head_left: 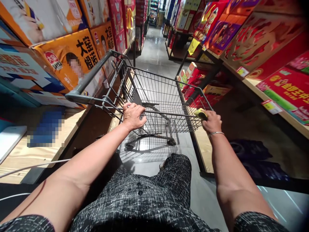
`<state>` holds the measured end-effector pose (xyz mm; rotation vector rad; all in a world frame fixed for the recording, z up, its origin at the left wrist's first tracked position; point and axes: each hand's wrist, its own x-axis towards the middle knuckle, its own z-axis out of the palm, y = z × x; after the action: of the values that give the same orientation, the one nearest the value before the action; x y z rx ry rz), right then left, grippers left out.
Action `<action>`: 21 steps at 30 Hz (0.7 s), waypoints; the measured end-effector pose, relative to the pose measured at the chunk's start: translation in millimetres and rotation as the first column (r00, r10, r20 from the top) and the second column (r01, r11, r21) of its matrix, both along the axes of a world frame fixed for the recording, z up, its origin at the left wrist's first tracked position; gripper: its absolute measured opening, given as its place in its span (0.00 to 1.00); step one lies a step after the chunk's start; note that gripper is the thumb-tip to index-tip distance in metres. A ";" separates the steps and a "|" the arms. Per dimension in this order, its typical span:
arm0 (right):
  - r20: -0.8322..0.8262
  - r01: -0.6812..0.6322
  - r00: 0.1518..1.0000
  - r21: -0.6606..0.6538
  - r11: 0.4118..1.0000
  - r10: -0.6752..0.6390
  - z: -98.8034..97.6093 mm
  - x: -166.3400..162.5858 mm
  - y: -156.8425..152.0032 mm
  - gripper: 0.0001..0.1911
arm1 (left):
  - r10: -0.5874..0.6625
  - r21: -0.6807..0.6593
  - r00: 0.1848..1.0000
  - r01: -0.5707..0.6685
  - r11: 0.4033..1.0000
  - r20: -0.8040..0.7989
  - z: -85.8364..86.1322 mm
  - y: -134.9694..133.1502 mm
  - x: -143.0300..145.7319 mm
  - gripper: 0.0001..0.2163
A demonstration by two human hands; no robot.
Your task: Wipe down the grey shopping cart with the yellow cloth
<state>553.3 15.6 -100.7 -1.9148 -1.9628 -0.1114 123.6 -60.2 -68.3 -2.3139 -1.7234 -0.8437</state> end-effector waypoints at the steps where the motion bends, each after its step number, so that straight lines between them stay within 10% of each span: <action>1: -0.011 0.044 0.999 -0.003 0.999 -0.044 -0.6 6.8 4.3 0.33 | -0.004 0.002 1.000 0.004 1.000 0.003 -0.3 0.7 3.4 0.08; 5: 0.038 0.083 0.996 -0.027 0.996 -0.082 3.5 -17.7 13.9 0.29 | -0.020 0.013 1.000 0.020 1.000 0.014 -2.4 8.2 13.2 0.08; 13: 0.102 -0.270 0.960 0.069 0.960 0.262 24.3 -164.6 6.1 0.19 | -0.030 0.003 1.000 0.030 1.000 0.010 1.9 39.7 -5.0 0.08; 21: 0.082 -0.463 0.884 0.016 0.886 0.461 44.4 -228.7 1.6 0.32 | -0.018 -0.060 1.000 0.019 0.998 0.020 6.1 64.8 -28.8 0.08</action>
<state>324.6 17.2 -56.3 -1.3853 -2.3934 -0.0835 94.8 4.5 -62.2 -2.3706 -1.7616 -0.8319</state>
